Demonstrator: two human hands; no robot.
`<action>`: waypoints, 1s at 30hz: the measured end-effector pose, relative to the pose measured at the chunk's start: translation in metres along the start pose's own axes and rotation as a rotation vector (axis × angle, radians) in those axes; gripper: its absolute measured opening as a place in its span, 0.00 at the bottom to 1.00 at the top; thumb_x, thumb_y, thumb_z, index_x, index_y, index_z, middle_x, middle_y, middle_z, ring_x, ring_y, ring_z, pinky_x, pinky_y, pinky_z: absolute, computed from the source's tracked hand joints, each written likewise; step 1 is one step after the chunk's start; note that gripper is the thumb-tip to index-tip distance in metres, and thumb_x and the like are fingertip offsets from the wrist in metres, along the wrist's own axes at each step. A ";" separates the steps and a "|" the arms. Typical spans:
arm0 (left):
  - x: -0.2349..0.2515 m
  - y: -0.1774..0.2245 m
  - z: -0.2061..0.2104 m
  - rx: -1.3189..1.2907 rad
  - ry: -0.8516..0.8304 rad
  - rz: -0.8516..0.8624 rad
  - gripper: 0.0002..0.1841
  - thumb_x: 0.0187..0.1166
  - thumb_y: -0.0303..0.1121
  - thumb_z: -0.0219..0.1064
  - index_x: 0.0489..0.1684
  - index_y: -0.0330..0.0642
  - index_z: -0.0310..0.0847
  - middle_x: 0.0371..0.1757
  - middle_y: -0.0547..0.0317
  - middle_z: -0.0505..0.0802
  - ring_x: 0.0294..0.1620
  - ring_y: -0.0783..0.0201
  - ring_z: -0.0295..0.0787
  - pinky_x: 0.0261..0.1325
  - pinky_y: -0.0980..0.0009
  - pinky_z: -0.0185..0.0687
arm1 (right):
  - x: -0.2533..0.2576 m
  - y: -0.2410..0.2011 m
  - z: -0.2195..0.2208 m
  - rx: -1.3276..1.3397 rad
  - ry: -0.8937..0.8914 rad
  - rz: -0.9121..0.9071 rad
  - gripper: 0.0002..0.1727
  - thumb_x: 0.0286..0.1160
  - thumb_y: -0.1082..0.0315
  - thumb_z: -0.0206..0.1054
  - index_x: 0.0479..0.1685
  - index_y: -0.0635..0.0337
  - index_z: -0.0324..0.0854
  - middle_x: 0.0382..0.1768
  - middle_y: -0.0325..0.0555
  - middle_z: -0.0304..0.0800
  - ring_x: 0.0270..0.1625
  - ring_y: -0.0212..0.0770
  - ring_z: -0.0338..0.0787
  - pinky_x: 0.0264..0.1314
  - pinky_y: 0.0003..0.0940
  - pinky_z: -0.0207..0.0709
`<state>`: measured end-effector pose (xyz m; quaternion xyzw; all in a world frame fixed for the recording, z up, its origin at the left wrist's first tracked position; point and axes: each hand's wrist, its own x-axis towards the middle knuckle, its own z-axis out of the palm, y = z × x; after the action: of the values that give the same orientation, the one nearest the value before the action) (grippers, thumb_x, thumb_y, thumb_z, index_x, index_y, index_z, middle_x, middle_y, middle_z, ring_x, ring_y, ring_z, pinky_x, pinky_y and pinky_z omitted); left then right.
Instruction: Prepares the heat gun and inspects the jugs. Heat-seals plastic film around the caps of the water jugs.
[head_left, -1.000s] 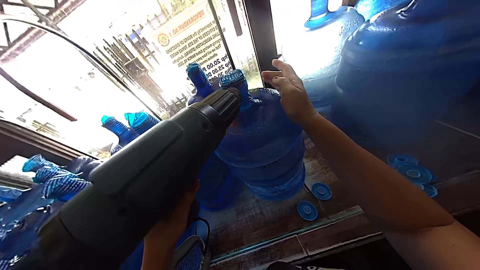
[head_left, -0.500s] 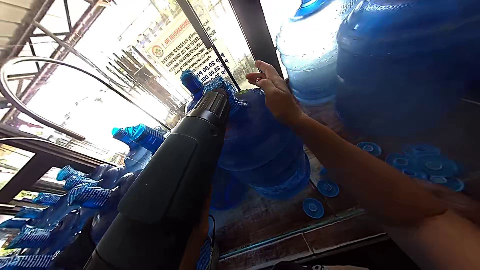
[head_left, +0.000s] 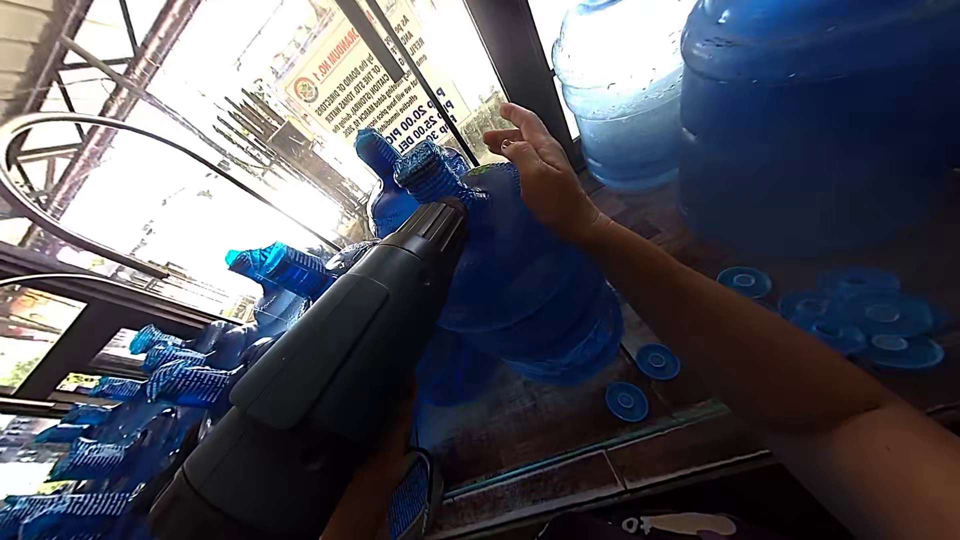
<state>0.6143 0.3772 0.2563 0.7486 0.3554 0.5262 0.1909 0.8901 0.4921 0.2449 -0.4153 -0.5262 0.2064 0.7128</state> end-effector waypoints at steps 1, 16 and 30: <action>0.000 0.000 0.000 -0.003 0.003 -0.012 0.06 0.71 0.26 0.74 0.41 0.45 0.88 0.38 0.80 0.96 0.45 0.82 0.93 0.54 0.81 0.89 | 0.000 0.000 0.000 -0.002 0.000 0.000 0.31 0.89 0.67 0.39 0.90 0.69 0.53 0.76 0.63 0.79 0.80 0.46 0.78 0.83 0.41 0.66; 0.004 -0.037 -0.036 -0.145 -0.053 -0.102 0.12 0.71 0.38 0.79 0.47 0.46 0.88 0.42 0.67 0.97 0.41 0.69 0.96 0.50 0.71 0.94 | 0.000 0.001 0.001 -0.031 0.007 0.007 0.31 0.89 0.66 0.39 0.90 0.69 0.53 0.76 0.63 0.79 0.80 0.46 0.79 0.83 0.40 0.67; 0.032 -0.059 -0.065 -0.355 -0.026 -0.231 0.10 0.78 0.35 0.69 0.51 0.41 0.80 0.40 0.58 0.95 0.37 0.63 0.95 0.45 0.69 0.95 | 0.001 0.000 0.000 -0.210 -0.029 -0.010 0.31 0.88 0.64 0.42 0.87 0.69 0.58 0.74 0.62 0.80 0.76 0.41 0.81 0.80 0.36 0.70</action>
<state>0.5414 0.4347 0.2629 0.6642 0.3381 0.5453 0.3837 0.8901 0.4929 0.2459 -0.4820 -0.5573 0.1526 0.6587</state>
